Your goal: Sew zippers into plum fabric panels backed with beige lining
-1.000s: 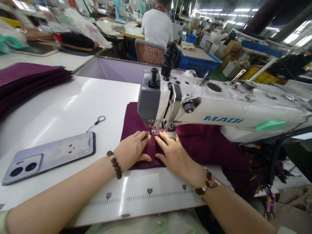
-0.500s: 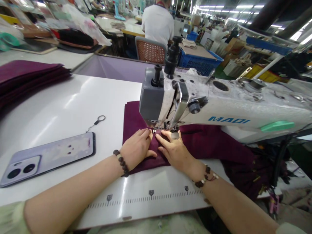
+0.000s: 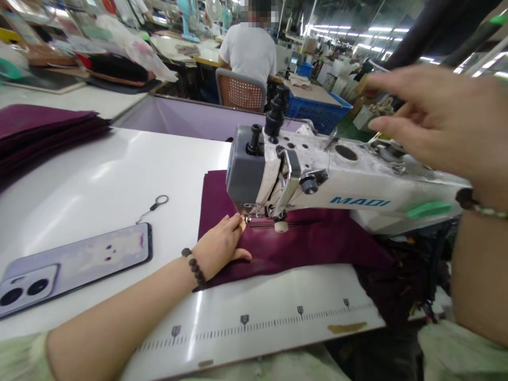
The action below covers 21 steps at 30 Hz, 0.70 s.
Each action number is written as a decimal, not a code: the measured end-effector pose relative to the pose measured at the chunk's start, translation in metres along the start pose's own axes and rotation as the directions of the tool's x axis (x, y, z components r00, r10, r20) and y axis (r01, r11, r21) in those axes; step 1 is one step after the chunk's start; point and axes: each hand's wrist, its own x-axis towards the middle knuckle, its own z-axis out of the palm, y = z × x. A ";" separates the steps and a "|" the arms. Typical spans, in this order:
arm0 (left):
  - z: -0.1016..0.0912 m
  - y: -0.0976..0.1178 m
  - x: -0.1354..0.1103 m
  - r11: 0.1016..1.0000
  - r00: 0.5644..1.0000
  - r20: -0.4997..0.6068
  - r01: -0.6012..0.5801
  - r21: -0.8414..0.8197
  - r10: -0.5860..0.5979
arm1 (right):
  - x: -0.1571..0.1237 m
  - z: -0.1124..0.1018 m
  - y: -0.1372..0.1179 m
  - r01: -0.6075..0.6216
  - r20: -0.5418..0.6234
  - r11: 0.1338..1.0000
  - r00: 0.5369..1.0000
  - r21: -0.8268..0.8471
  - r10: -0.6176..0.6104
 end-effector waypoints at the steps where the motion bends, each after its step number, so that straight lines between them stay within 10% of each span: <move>1: 0.000 0.000 0.000 1.000 1.000 0.001 -0.003 -0.007 0.003 | 0.013 0.002 0.004 -0.029 0.060 0.994 0.998 -0.110 0.036; 14: 0.004 -0.004 0.001 1.000 0.999 -0.014 -0.031 -0.004 0.031 | 0.038 0.003 0.002 0.119 0.218 0.896 0.976 -0.428 -0.026; 21: 0.008 -0.008 0.001 0.996 0.996 -0.059 -0.068 0.054 0.071 | 0.034 -0.009 0.002 0.119 -0.013 0.967 0.992 -0.225 -0.125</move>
